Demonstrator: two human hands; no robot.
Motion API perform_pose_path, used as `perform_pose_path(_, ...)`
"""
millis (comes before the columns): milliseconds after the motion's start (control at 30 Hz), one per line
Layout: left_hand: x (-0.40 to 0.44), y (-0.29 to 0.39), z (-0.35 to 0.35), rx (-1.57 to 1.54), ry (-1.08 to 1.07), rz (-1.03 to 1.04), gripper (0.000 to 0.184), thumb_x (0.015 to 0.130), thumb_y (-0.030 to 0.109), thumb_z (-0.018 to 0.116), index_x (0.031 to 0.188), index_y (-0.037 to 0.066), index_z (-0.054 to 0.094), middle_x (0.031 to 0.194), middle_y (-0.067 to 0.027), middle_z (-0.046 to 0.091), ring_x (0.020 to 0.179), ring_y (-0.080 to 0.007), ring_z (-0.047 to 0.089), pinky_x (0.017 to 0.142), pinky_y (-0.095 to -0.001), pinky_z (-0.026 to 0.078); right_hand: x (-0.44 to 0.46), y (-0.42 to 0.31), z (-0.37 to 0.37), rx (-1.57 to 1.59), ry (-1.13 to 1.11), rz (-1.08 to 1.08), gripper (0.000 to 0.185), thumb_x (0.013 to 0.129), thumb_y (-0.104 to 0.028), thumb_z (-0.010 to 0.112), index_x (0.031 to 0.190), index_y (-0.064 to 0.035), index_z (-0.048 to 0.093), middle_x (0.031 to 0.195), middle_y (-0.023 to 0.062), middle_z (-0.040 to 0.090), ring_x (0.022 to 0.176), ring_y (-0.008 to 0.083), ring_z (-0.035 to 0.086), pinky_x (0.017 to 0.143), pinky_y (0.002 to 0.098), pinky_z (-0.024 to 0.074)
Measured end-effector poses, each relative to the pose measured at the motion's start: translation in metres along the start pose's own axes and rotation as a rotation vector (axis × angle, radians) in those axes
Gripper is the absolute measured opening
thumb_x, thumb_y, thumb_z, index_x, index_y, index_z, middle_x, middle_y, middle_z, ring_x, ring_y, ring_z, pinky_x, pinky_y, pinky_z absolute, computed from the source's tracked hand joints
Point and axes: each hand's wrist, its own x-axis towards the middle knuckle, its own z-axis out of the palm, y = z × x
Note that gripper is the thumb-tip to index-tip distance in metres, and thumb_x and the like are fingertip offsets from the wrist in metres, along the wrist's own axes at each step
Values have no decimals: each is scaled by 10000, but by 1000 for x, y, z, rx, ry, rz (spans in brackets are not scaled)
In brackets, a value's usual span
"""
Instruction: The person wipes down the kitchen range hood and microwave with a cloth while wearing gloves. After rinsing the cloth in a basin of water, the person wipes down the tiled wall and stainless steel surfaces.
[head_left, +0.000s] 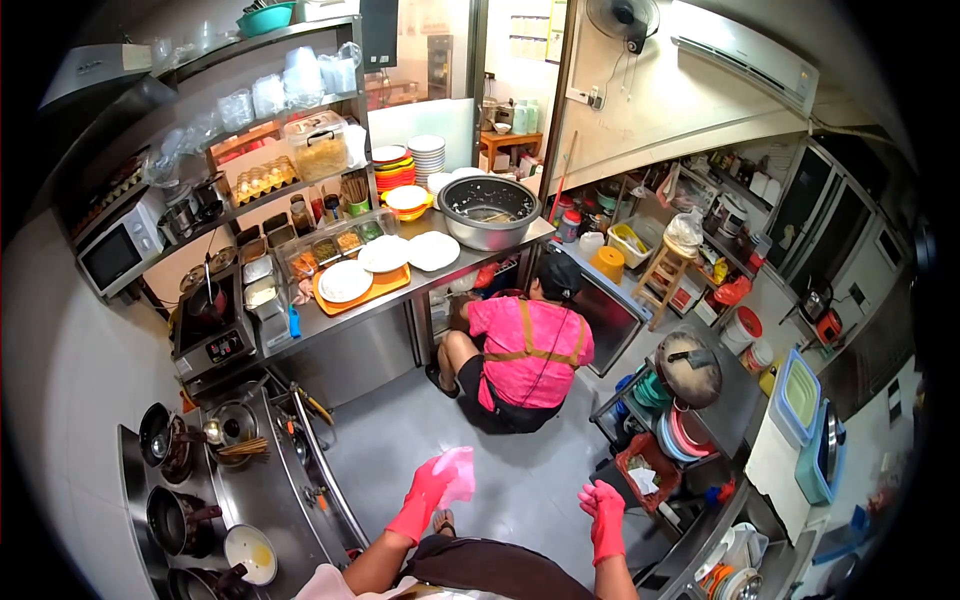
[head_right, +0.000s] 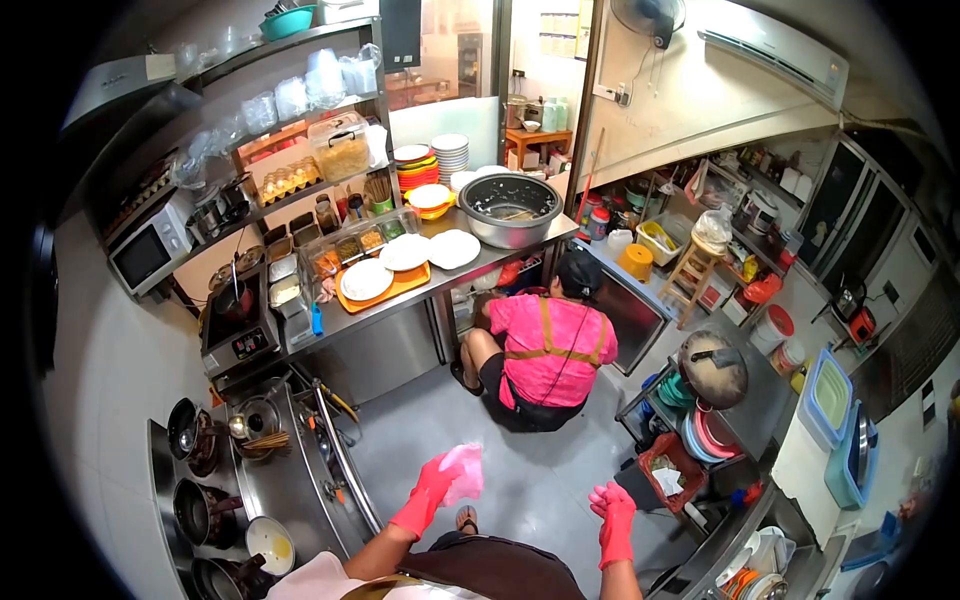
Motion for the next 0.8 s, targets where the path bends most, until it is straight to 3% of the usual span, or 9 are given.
perform_pose_path(267, -7, 14, 9, -11, -3, 20, 421, 954, 138, 618, 1344, -20, 590, 1114, -120, 705, 937, -228, 709, 755, -352, 586, -1, -4, 5, -10, -1, -26, 459, 1003, -267, 615, 1356, 22, 560, 1154, 170, 720, 897, 257, 739, 800, 378, 608)
perform_pose_path(567, 16, -13, -1, -6, -44, 23, 432, 939, 152, 652, 1334, -14, 596, 1112, -123, 703, 933, -227, 701, 776, -356, 586, -8, -6, 3, 20, -4, -32, 456, 999, -261, 626, 1353, 20, 563, 1156, 173, 718, 924, 273, 741, 835, 393, 604)
perform_pose_path(667, 23, -22, -3, -15, -38, 17, 452, 908, 101, 615, 1349, -1, 607, 1095, -134, 719, 904, -249, 721, 704, -357, 596, -7, -3, 3, 17, 11, -23, 463, 1001, -281, 636, 1351, 14, 568, 1164, 175, 717, 931, 276, 740, 837, 396, 603)
perform_pose_path(800, 22, -21, 0, 0, -34, 11, 445, 918, 110, 627, 1345, -11, 600, 1101, -138, 715, 915, -254, 721, 722, -366, 601, -7, 0, 0, 15, 11, -28, 466, 1007, -305, 638, 1347, 7, 576, 1161, 170, 718, 928, 273, 740, 831, 393, 604)
